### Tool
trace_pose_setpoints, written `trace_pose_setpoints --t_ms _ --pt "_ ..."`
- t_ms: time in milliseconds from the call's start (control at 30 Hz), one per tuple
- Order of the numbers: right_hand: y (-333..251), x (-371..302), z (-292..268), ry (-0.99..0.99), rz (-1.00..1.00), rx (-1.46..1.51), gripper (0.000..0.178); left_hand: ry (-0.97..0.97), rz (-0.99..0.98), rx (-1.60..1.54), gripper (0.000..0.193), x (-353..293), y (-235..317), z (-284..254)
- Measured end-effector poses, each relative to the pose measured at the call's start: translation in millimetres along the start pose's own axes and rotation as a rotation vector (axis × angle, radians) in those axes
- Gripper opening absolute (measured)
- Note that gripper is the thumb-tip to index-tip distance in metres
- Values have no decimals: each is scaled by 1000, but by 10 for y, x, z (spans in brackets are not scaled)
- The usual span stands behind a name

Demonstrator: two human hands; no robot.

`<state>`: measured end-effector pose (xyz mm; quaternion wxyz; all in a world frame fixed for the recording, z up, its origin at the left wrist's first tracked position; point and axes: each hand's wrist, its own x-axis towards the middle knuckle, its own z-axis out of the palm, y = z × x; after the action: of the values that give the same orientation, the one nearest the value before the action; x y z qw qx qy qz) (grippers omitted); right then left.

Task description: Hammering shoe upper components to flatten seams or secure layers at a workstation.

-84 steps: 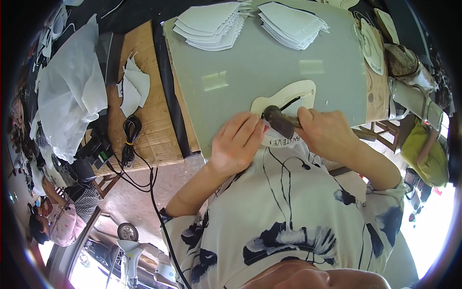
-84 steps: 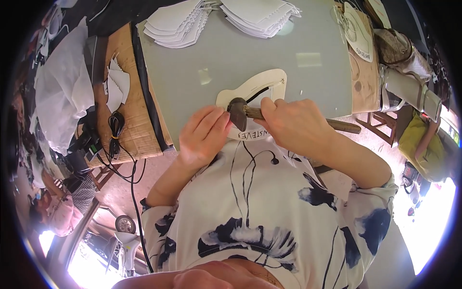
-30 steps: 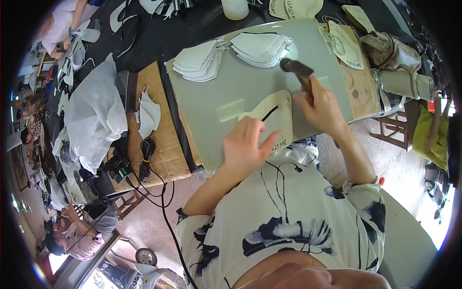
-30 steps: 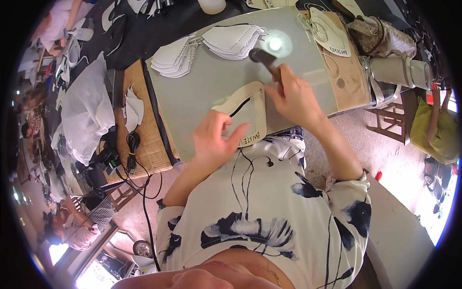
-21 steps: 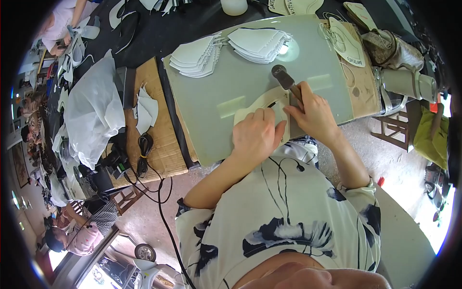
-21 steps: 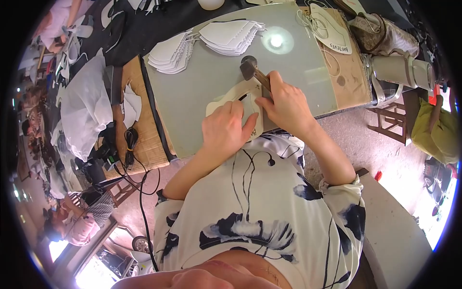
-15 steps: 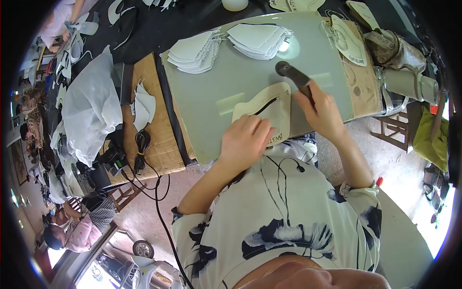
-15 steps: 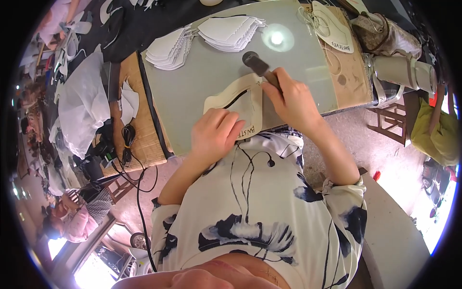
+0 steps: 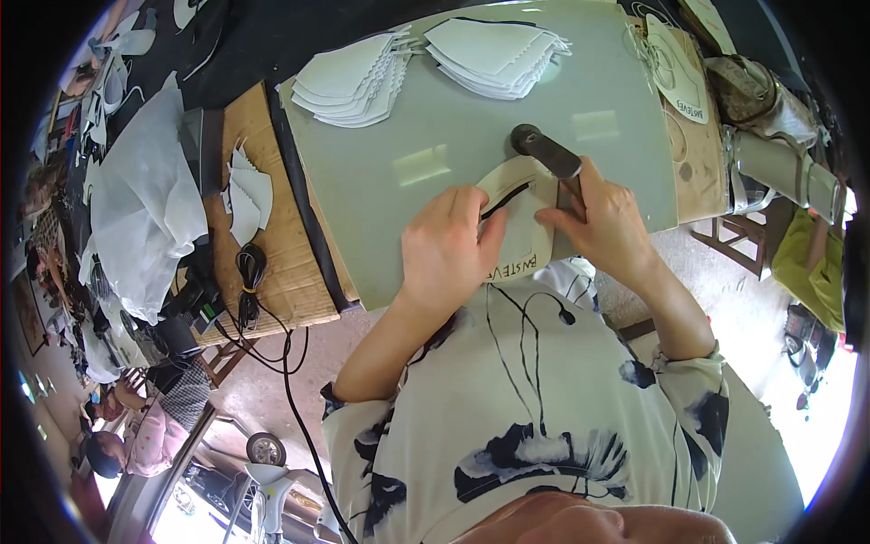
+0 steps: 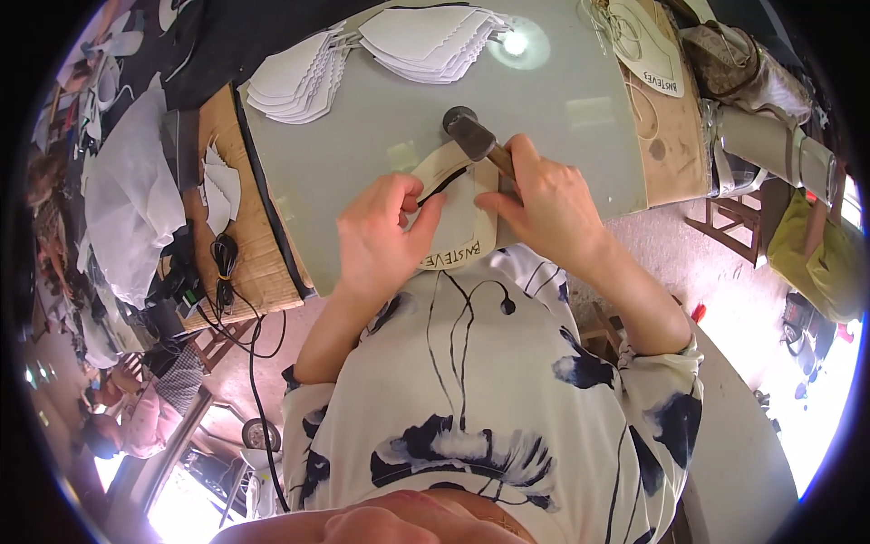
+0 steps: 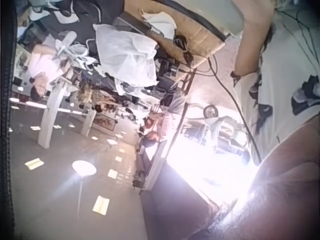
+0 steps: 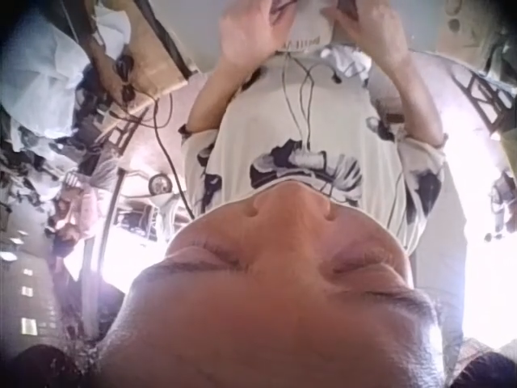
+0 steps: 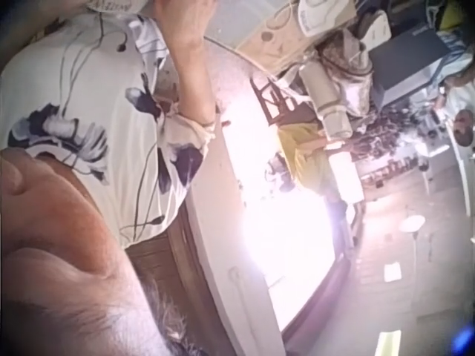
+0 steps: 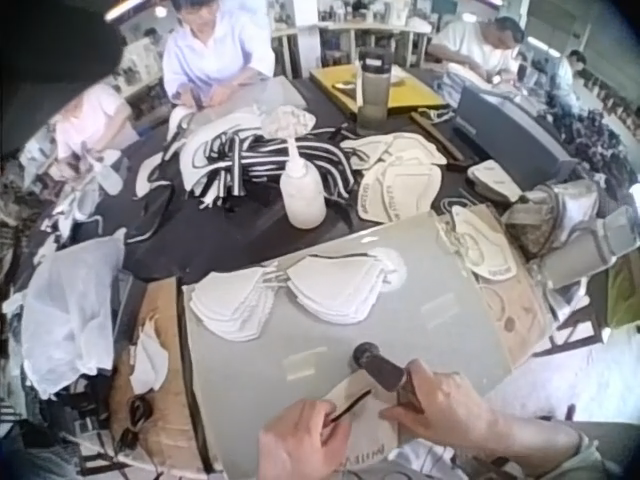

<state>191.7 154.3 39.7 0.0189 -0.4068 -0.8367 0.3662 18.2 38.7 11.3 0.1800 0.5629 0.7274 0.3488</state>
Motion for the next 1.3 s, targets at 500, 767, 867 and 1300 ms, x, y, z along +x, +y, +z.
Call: trace_pose_setpoints --t_ms 500,767,867,1300 --pt "119 -12 -99 70 -210 67 32 -25 2 7 15 50 8 -62" --pt "-189 -164 -402 44 -375 -198 17 182 426 114 23 -265 -116 -117" --pt "-175 -144 -400 5 -365 -319 33 146 408 149 24 -318 -184 -105" --pt "-227 -94 -256 -184 -243 -455 35 45 432 149 25 -313 -243 -120"
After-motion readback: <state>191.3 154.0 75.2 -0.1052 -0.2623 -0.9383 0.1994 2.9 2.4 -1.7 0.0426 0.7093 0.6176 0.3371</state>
